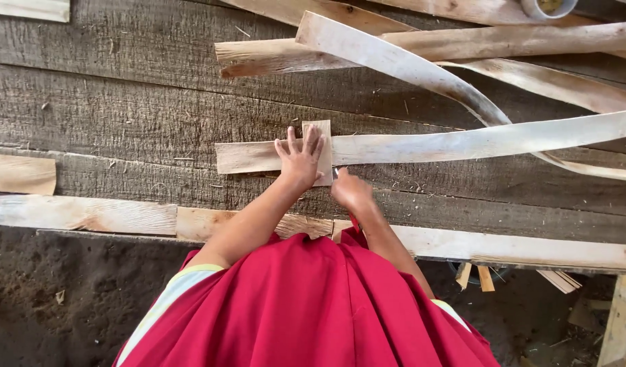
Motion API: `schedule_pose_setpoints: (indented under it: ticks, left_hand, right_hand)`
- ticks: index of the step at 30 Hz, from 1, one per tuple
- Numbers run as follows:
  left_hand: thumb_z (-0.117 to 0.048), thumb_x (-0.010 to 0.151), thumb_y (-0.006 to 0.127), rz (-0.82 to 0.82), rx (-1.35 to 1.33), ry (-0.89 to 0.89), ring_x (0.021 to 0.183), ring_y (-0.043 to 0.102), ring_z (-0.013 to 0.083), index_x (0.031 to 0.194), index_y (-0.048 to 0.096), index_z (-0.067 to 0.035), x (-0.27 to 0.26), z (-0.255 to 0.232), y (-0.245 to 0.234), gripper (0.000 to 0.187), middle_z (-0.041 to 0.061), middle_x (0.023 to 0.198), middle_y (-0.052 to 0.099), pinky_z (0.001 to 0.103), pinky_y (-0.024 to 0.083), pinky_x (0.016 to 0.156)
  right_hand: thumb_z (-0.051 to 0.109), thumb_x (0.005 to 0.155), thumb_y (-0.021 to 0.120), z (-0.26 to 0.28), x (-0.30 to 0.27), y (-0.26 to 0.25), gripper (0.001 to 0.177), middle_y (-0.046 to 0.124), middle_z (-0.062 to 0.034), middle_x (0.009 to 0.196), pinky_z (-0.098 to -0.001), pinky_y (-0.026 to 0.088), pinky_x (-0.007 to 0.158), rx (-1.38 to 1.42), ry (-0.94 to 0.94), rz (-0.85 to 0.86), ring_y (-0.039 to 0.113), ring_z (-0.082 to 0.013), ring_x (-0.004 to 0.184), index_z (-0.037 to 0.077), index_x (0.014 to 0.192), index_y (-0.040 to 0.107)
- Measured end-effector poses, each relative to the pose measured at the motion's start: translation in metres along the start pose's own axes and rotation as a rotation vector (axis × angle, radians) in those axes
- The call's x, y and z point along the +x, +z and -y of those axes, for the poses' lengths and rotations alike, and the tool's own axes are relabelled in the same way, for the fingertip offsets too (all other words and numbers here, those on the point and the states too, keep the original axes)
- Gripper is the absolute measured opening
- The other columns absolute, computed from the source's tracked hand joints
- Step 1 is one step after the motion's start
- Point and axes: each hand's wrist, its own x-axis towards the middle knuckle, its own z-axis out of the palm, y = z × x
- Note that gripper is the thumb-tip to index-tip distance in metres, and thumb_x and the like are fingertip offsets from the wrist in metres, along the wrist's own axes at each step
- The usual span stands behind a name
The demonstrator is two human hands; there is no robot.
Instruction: The person splits a long piece of wood into thin strips using a red utility knife. They then use a small rectangular piece of wood as a guide to cut the strips into shorter segments on a wooden workbench.
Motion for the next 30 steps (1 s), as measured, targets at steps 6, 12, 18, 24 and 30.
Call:
schedule_pose_setpoints:
  ticks: [6,12,18,24,30]
  left_hand:
    - [-0.051,0.092,0.070,0.017,-0.008,0.006,0.147,-0.009,0.0625,0.166,0.013,-0.023,0.005,0.000,0.004,0.097,0.008,0.173,-0.005,0.087,0.004,0.107]
    - [-0.050,0.093,0.069,0.040,-0.010,-0.003,0.149,-0.008,0.0603,0.166,0.012,-0.025,0.008,0.002,0.002,0.097,0.006,0.173,-0.004,0.085,0.003,0.109]
    - [-0.052,0.091,0.072,0.056,-0.014,-0.008,0.148,-0.011,0.0600,0.167,0.009,-0.027,0.027,0.006,0.029,0.101,0.005,0.173,-0.008,0.086,0.003,0.109]
    - [-0.051,0.094,0.069,0.073,-0.021,-0.011,0.149,-0.013,0.0583,0.166,0.008,-0.028,0.027,0.007,0.027,0.098,0.004,0.173,-0.006,0.085,0.001,0.109]
    - [-0.047,0.094,0.070,0.043,-0.012,-0.023,0.148,-0.010,0.0595,0.166,0.011,-0.026,0.013,0.001,0.011,0.096,0.006,0.173,-0.006,0.086,0.004,0.108]
  right_hand:
    - [0.036,0.103,0.027,0.017,0.027,-0.026,0.042,0.068,-0.0322,0.119,-0.0584,0.045,0.103,0.043,0.006,-0.178,0.063,-0.0510,0.119,0.008,0.129,0.044]
    - [0.034,0.103,0.031,0.020,0.051,-0.013,0.038,0.070,-0.0325,0.113,-0.0588,0.048,0.100,0.076,-0.016,-0.202,0.066,-0.0500,0.115,0.009,0.127,0.046]
    - [0.037,0.096,0.028,0.023,0.055,-0.026,0.044,0.067,-0.0310,0.121,-0.0611,0.040,0.108,0.006,-0.027,-0.116,0.061,-0.0489,0.123,0.011,0.128,0.043]
    - [0.031,0.095,0.026,0.038,0.024,-0.034,0.049,0.062,-0.0343,0.128,-0.0635,0.033,0.112,0.011,-0.034,-0.080,0.055,-0.0520,0.129,0.003,0.132,0.043]
    - [0.020,0.094,0.024,0.054,-0.044,-0.036,0.054,0.064,-0.0338,0.126,-0.0641,0.037,0.109,0.010,-0.053,-0.012,0.057,-0.0514,0.128,-0.004,0.137,0.047]
